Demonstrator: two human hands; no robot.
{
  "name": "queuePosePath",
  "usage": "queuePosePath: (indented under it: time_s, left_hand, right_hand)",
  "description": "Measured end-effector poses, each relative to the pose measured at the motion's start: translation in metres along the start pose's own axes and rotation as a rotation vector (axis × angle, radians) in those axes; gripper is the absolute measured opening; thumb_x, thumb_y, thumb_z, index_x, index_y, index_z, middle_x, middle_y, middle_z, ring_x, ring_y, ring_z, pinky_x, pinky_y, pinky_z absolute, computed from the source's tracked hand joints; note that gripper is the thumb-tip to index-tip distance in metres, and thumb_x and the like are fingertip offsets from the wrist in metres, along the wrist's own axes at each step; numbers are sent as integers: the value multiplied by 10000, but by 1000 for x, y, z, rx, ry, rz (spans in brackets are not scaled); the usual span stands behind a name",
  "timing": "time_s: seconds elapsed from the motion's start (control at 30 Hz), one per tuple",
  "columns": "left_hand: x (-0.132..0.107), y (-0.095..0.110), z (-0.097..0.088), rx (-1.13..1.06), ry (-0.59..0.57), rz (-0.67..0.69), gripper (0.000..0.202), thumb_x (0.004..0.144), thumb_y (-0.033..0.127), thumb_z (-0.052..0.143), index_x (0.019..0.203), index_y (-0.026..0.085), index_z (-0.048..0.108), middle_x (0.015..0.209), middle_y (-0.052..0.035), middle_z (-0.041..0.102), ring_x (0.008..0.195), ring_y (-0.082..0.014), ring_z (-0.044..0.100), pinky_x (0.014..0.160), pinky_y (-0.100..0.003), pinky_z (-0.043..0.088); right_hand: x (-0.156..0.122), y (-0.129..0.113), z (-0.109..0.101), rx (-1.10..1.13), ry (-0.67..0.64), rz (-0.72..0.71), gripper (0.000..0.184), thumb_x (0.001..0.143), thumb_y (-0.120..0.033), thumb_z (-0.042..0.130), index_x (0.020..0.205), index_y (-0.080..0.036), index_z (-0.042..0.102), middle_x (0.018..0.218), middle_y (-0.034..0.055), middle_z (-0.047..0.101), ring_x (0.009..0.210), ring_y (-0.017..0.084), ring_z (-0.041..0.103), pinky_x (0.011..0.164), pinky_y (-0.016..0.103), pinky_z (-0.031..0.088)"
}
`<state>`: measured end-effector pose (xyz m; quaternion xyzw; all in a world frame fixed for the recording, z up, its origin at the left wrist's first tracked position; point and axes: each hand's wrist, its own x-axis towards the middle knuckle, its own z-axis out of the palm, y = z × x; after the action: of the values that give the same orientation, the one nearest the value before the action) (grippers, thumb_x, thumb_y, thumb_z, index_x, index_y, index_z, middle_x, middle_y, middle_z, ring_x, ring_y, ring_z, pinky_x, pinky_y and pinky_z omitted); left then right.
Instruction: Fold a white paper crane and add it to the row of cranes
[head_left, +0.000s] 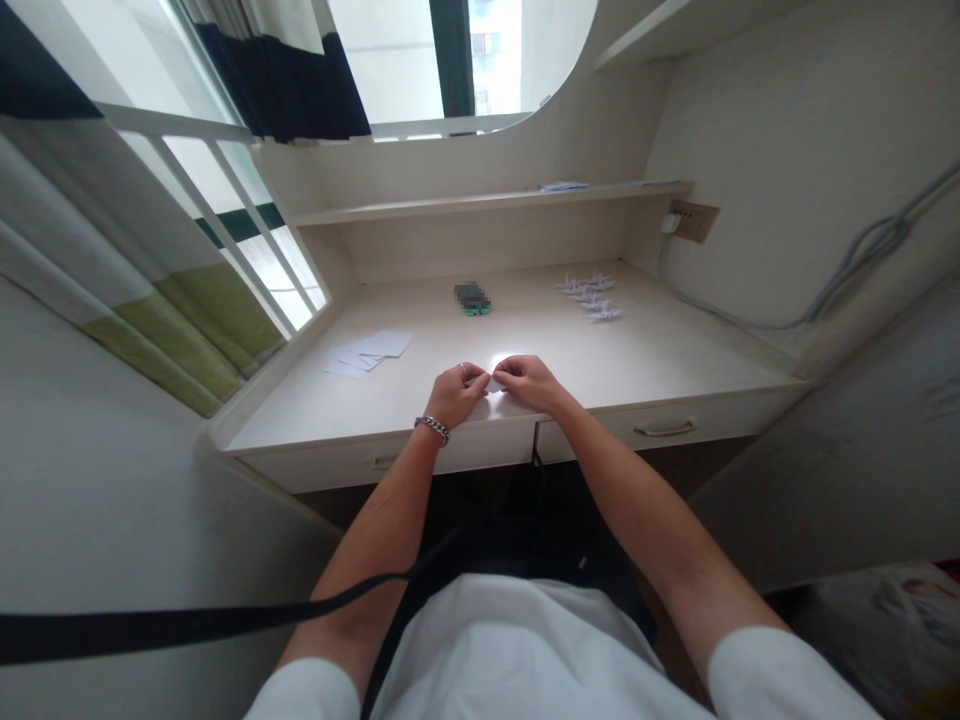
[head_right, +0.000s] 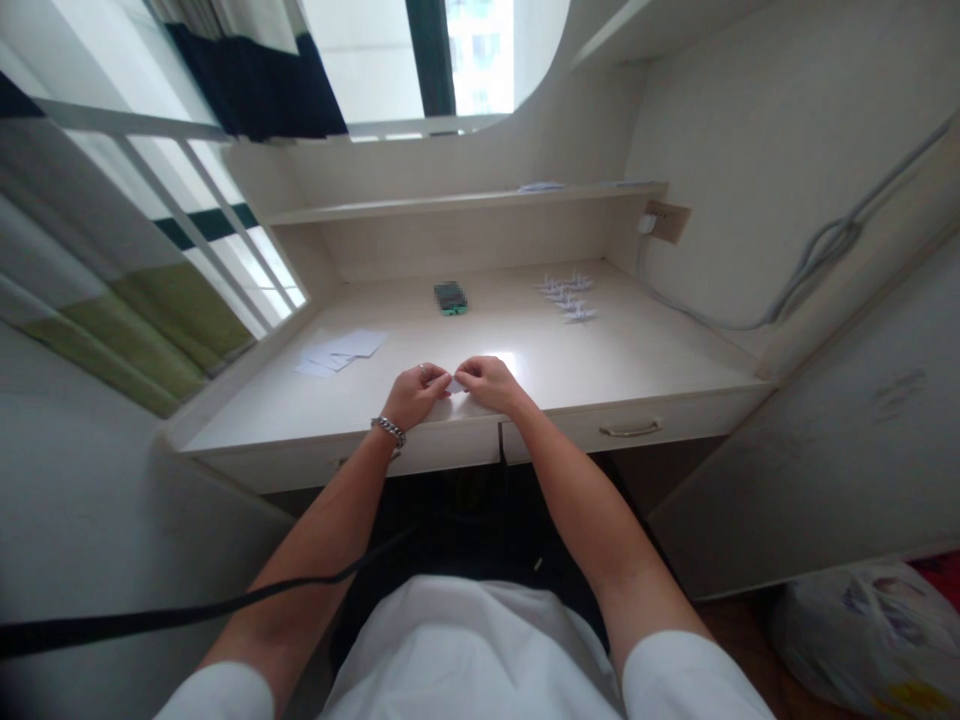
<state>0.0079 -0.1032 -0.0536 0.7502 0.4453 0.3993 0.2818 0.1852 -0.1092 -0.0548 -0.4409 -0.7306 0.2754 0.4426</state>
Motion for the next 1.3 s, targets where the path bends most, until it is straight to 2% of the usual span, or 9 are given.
queuePosePath:
  time_s: [0.17, 0.33, 0.5, 0.63, 0.8, 0.9, 1.1, 1.2, 1.3]
  left_hand:
    - [-2, 4, -2, 45, 32, 26, 157, 785, 328, 618, 777, 182, 677, 764, -50, 716, 680, -175, 678, 625, -270, 504]
    - [-2, 5, -5, 57, 31, 26, 126, 764, 290, 628, 731, 183, 687, 697, -38, 706, 637, -167, 656, 627, -274, 489]
    - [1, 0, -6, 14, 46, -5, 126, 751, 279, 637, 735, 164, 685, 609, -24, 677, 571, -156, 641, 580, -260, 478]
    - [2, -2, -6, -48, 84, -41, 171, 783, 297, 604, 770, 140, 669, 613, -30, 679, 572, -150, 648, 562, -245, 484]
    - [0, 0, -2, -74, 74, -60, 142, 775, 271, 619, 760, 140, 671, 639, -32, 693, 583, -141, 656, 579, -238, 486]
    - [3, 2, -2, -81, 20, -64, 141, 775, 270, 620, 753, 149, 689, 670, -35, 710, 604, -140, 664, 584, -235, 484]
    - [31, -1, -23, -103, -125, -116, 87, 699, 200, 667, 642, 148, 710, 537, -16, 672, 528, -132, 622, 532, -225, 449]
    - [51, -6, -33, -169, -121, -167, 90, 687, 197, 679, 627, 131, 691, 539, -31, 667, 508, -127, 610, 530, -233, 466]
    - [70, -10, -31, -286, -71, -229, 124, 706, 245, 684, 705, 121, 673, 616, -52, 686, 561, -131, 636, 575, -253, 509]
  right_hand:
    - [0, -4, 2, -52, 7, -28, 168, 774, -260, 572, 753, -147, 694, 705, 26, 661, 650, 129, 535, 619, 252, 375]
    - [0, -4, 0, -82, -36, -36, 165, 752, -244, 570, 705, -150, 697, 631, 2, 624, 603, 121, 497, 579, 248, 333]
    - [-4, 4, -14, -50, -67, -19, 163, 738, -241, 566, 668, -154, 684, 601, -10, 612, 587, 117, 495, 569, 238, 340]
    - [-7, 10, -25, 8, -32, 22, 215, 783, -291, 532, 743, -135, 674, 619, 8, 616, 569, 119, 513, 563, 238, 381]
    - [-4, 1, -17, 38, -38, 12, 255, 794, -363, 578, 859, -141, 686, 745, 33, 659, 670, 136, 553, 620, 249, 406]
    - [1, -4, -10, 35, -66, 19, 214, 784, -334, 590, 754, -144, 682, 689, 21, 643, 645, 130, 531, 611, 251, 384]
    - [22, 11, -25, 81, -76, 110, 201, 754, -321, 609, 712, -133, 667, 606, 2, 600, 544, 105, 484, 521, 232, 347]
    - [37, 22, -34, 117, -32, 156, 222, 752, -340, 602, 731, -126, 658, 616, 14, 602, 545, 110, 507, 505, 228, 366]
    - [56, 28, -34, 154, 14, 185, 233, 753, -354, 594, 754, -126, 646, 631, 24, 606, 558, 120, 538, 503, 228, 397]
